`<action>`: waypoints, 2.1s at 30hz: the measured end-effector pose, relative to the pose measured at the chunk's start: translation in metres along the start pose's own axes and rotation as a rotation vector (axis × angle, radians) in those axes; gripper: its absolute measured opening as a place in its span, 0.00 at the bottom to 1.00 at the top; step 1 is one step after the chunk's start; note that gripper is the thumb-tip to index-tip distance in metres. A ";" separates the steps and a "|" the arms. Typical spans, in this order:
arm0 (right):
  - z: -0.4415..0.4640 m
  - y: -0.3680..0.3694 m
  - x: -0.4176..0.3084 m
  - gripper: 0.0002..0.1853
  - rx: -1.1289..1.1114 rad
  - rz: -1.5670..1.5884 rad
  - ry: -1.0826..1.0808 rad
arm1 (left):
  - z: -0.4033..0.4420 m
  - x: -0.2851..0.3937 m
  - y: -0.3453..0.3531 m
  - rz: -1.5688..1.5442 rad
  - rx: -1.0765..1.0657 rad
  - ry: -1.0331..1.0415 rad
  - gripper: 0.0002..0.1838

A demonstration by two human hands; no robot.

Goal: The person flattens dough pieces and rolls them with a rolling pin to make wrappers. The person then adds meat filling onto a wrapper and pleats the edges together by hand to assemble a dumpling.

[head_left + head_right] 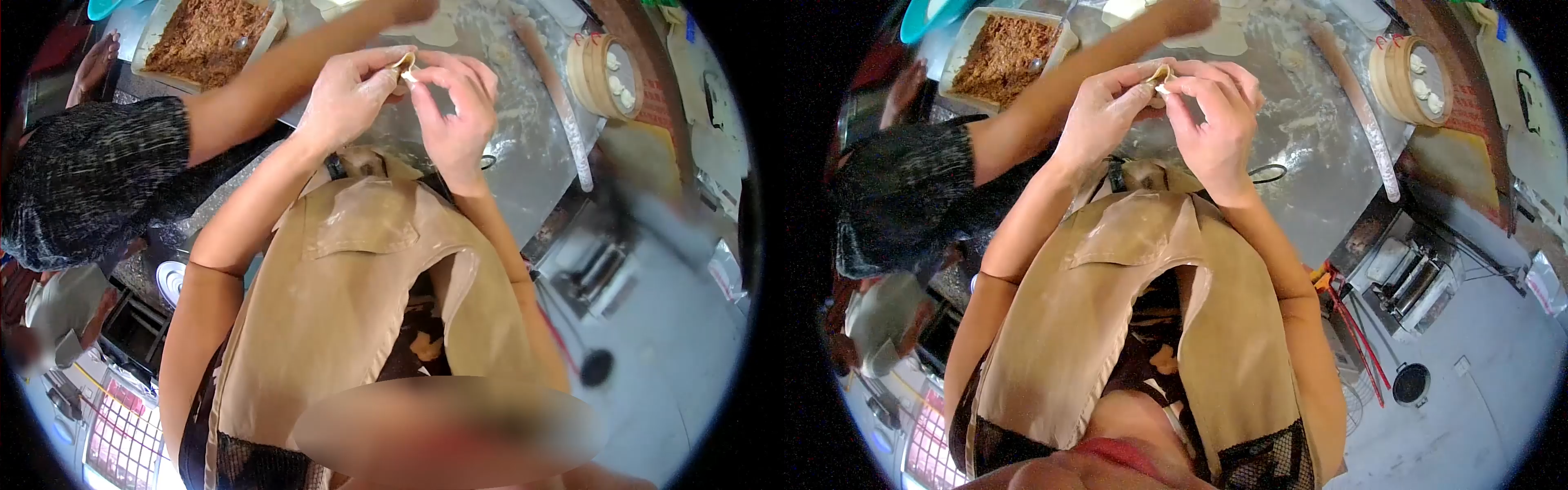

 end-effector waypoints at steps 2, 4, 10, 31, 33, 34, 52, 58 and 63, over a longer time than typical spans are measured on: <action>-0.001 0.001 0.003 0.10 -0.013 0.013 0.011 | 0.001 0.004 0.000 0.075 -0.023 -0.006 0.17; -0.002 0.002 0.005 0.10 -0.021 0.022 0.022 | 0.003 0.006 0.000 0.247 -0.032 -0.048 0.17; -0.005 -0.007 0.004 0.09 0.006 -0.060 -0.043 | 0.011 0.011 0.009 0.478 -0.118 -0.003 0.20; -0.023 -0.020 0.026 0.03 0.112 0.375 0.311 | 0.010 0.024 0.020 0.047 -0.224 -0.148 0.29; -0.032 -0.006 0.036 0.03 0.111 0.463 0.374 | 0.011 -0.033 0.033 -0.617 -0.139 -0.244 0.30; -0.038 0.002 0.044 0.03 0.101 0.558 0.432 | 0.015 -0.042 0.043 -0.733 -0.243 -0.211 0.29; -0.026 -0.020 0.010 0.05 -0.025 -0.028 0.010 | 0.010 -0.048 0.060 -0.718 -0.338 -0.245 0.33; -0.025 -0.022 0.026 0.03 -0.110 0.031 0.221 | 0.015 -0.054 0.066 -0.622 -0.199 -0.310 0.31; -0.024 -0.028 0.022 0.02 -0.101 -0.016 0.119 | 0.022 -0.046 0.067 -0.493 -0.339 -0.249 0.35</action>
Point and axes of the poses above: each hand's wrist, its own z-axis towards the middle knuckle, its own y-axis out of the palm, x = y × z, the point moved 8 cm from there along z, towards the middle knuckle, and after that the axes turned 11 degrees about -x, right-handed, at the moved point
